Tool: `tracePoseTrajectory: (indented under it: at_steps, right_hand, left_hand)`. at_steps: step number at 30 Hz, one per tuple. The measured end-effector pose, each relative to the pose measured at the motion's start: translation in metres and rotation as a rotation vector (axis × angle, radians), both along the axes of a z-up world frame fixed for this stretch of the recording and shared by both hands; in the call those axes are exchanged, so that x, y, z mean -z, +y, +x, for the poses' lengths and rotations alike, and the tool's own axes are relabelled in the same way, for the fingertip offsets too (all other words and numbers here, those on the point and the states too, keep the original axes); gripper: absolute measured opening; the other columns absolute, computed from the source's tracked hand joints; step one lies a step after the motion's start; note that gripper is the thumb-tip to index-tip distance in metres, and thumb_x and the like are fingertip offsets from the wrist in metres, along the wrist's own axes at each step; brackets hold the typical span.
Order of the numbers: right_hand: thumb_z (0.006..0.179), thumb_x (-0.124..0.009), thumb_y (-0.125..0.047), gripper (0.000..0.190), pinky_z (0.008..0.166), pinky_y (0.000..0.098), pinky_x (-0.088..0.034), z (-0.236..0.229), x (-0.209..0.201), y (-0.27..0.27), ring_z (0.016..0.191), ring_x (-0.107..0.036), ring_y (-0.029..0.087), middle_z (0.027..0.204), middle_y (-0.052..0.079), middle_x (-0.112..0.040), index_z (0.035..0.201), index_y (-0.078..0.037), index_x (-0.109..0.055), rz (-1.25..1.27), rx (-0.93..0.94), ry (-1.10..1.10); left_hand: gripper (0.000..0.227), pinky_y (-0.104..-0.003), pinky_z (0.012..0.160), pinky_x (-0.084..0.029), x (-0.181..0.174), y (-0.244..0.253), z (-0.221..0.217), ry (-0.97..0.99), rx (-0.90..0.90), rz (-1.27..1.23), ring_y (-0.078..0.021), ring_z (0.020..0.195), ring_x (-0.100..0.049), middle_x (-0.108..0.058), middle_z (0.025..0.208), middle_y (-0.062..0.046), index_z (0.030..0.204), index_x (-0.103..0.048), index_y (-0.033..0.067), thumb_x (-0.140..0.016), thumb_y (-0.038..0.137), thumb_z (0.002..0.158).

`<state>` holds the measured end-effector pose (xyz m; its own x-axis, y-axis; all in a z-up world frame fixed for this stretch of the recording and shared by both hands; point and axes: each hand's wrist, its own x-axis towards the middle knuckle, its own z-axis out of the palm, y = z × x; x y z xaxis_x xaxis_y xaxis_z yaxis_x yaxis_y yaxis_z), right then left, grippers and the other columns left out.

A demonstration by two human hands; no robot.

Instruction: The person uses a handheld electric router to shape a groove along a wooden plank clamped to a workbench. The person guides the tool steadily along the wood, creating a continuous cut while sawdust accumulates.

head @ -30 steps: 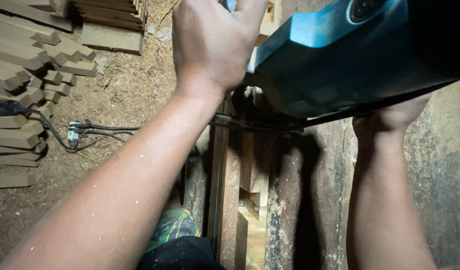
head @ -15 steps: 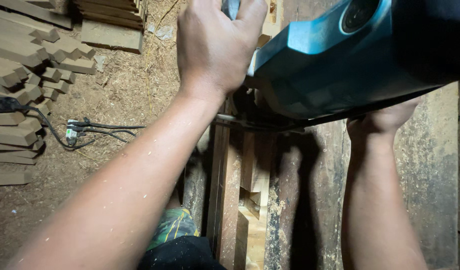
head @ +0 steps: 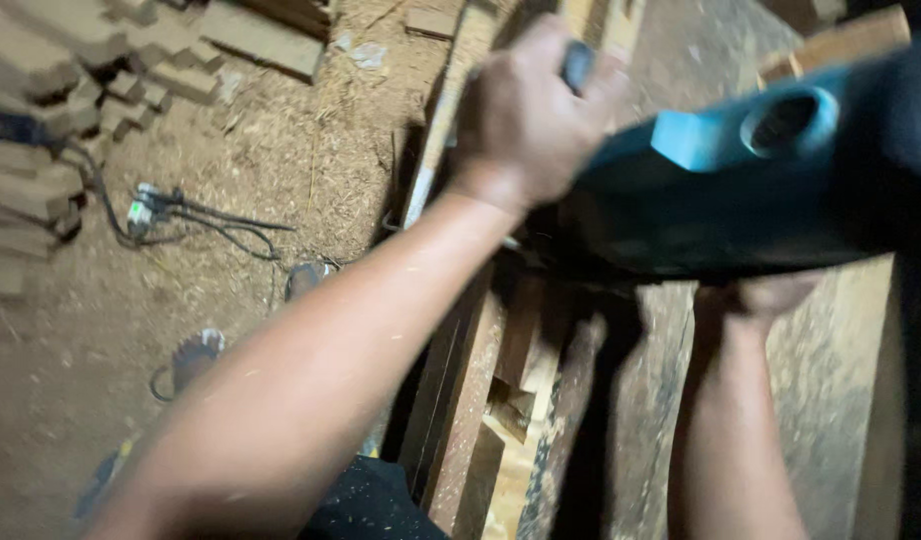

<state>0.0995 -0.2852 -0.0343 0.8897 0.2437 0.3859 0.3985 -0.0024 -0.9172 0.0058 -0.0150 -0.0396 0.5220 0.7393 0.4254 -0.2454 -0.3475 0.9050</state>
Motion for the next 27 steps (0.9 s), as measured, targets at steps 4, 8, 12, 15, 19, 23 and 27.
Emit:
tracePoseTrajectory:
  at_steps: [4,8,12,15,19,23,27]
  right_hand:
    - [0.111,-0.07,-0.018,0.025,0.09,0.0368,-0.064,0.012,0.004,-0.007,0.1,-0.075,0.026,0.117,0.014,-0.075,0.123,0.004,-0.07,-0.113,0.005,-0.154]
    - [0.11,-0.073,-0.018,0.025,0.091,0.0376,-0.063,0.042,0.016,-0.046,0.1,-0.076,0.026,0.117,0.014,-0.076,0.123,0.004,-0.071,-0.256,0.009,-0.37]
    - [0.114,-0.071,-0.013,0.021,0.087,0.0355,-0.064,0.073,0.032,-0.088,0.097,-0.077,0.025,0.114,0.015,-0.079,0.12,0.008,-0.075,-0.604,-0.007,-0.641]
    - [0.112,-0.069,-0.007,0.02,0.087,0.0353,-0.065,0.097,0.043,-0.104,0.098,-0.078,0.025,0.117,0.017,-0.079,0.122,0.01,-0.073,-0.58,0.009,-0.615]
    - [0.112,-0.069,-0.001,0.015,0.084,0.0362,-0.064,0.11,0.039,-0.118,0.097,-0.078,0.027,0.114,0.017,-0.08,0.118,0.011,-0.075,-0.764,0.029,-0.811]
    - [0.111,-0.065,0.004,0.015,0.084,0.0362,-0.066,0.109,0.042,-0.102,0.095,-0.076,0.025,0.116,0.018,-0.077,0.122,0.011,-0.071,-0.494,0.042,-0.466]
    - [0.113,-0.062,0.006,0.014,0.083,0.0349,-0.066,0.1,0.039,-0.094,0.096,-0.077,0.025,0.116,0.017,-0.078,0.124,0.011,-0.07,-0.518,0.03,-0.493]
  left_hand:
    - [0.033,-0.032,0.044,-0.043,0.004,-0.003,0.023,-0.126,0.036,-0.056,-0.0119,0.045,-0.052,-0.053,0.057,0.001,0.073,-0.054,0.0124,-0.062,0.035,0.096]
    - [0.035,-0.029,0.041,-0.037,0.009,-0.015,0.044,-0.206,0.134,-0.123,-0.0076,0.04,-0.048,-0.05,0.052,0.004,0.07,-0.052,0.0115,-0.056,0.032,0.098]
    - [0.033,-0.029,0.035,-0.035,0.016,-0.017,0.051,-0.109,0.158,-0.11,-0.007,0.033,-0.048,-0.052,0.046,0.002,0.072,-0.057,0.0083,-0.059,0.032,0.094]
    - [0.031,-0.028,0.037,-0.038,0.017,-0.015,0.058,-0.154,0.066,-0.061,-0.0072,0.035,-0.051,-0.054,0.049,-0.001,0.076,-0.059,0.0049,-0.061,0.032,0.092]
    - [0.035,-0.027,0.04,-0.043,0.01,-0.018,0.068,-0.265,0.092,-0.128,-0.0108,0.042,-0.059,-0.059,0.054,-0.003,0.078,-0.061,0.005,-0.061,0.037,0.093]
    - [0.037,-0.029,0.044,-0.048,0.013,-0.017,0.066,-0.109,0.035,-0.129,-0.016,0.045,-0.065,-0.063,0.054,-0.009,0.085,-0.065,0.0019,-0.067,0.038,0.086]
    - [0.037,-0.03,0.048,-0.051,0.013,-0.02,0.067,-0.121,0.031,-0.14,-0.0183,0.047,-0.069,-0.066,0.059,-0.011,0.086,-0.066,0.002,-0.067,0.039,0.086]
